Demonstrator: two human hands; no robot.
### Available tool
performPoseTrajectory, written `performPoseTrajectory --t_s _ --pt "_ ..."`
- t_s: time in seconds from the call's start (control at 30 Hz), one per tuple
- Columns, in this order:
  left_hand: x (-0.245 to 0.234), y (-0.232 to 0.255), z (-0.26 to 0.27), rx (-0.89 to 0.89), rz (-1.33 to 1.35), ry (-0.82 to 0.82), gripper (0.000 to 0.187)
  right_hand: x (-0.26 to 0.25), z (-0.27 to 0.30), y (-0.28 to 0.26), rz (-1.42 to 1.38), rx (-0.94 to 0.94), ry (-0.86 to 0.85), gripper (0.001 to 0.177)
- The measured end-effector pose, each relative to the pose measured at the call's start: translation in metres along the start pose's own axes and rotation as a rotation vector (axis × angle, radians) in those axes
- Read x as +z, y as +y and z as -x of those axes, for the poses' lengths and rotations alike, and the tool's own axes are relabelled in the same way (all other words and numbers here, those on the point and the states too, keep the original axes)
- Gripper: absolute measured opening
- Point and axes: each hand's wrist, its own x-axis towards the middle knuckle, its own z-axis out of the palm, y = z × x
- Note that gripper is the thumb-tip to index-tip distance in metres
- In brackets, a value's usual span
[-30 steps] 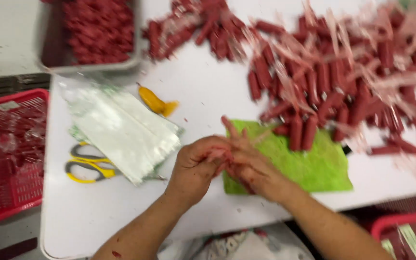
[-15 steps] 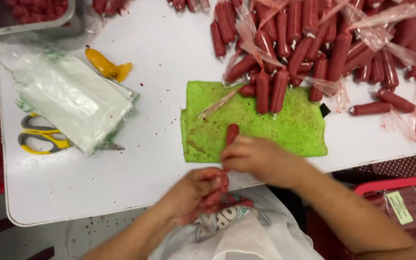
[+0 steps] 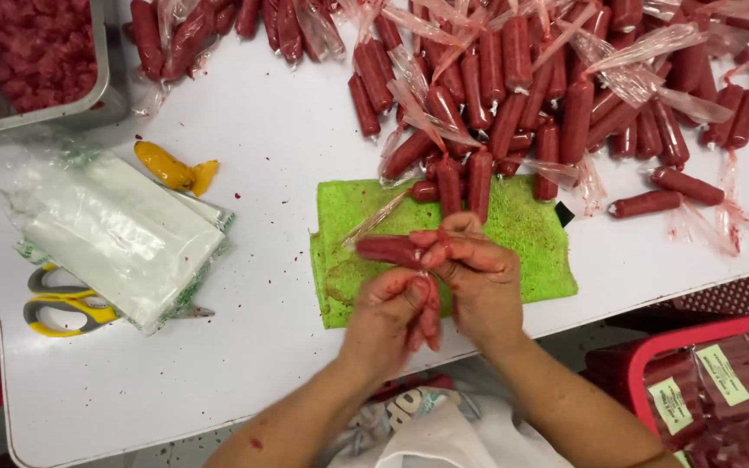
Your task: The person packages sausages by hand, picking up red sausage links, twisting the plastic casing to separate them, and placing them into piles on a table.
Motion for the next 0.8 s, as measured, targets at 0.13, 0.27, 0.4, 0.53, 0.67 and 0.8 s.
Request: performPoseTrajectory --t_s 0.13,0.27,0.4,0.53,0.67,0.8 --pt "-0.002 0.066 0.006 0.858 -1.431 -0.213 0.009 -0.004 -0.036 -0.045 0.622 -0.394 -0.657 0.010" --pt "0.002 0.084 0.005 0.807 -1.615 -0.353 0.010 -0.002 -0.059 -0.051 0.575 -0.181 -1.086 0.016" --pt "0.026 0.090 -0.003 0.549 -1.467 -0.490 0.046 -0.007 -0.064 -0.044 0.576 -0.135 -1.099 0.020" --pt "-0.024 0.029 -0.012 0.889 -1.612 -0.207 0.033 -0.021 -0.040 -0.013 0.483 -0.087 -0.844 0.021" --pt "-0.017 -0.002 0.007 0.737 -1.125 0.057 0.053 -0.007 0.001 0.028 0.244 -0.118 -0.303 0.020" --pt "0.001 0.021 -0.007 0.690 -0.872 0.113 0.071 -0.012 -0.006 0.034 0.201 -0.172 -0.275 0.019"
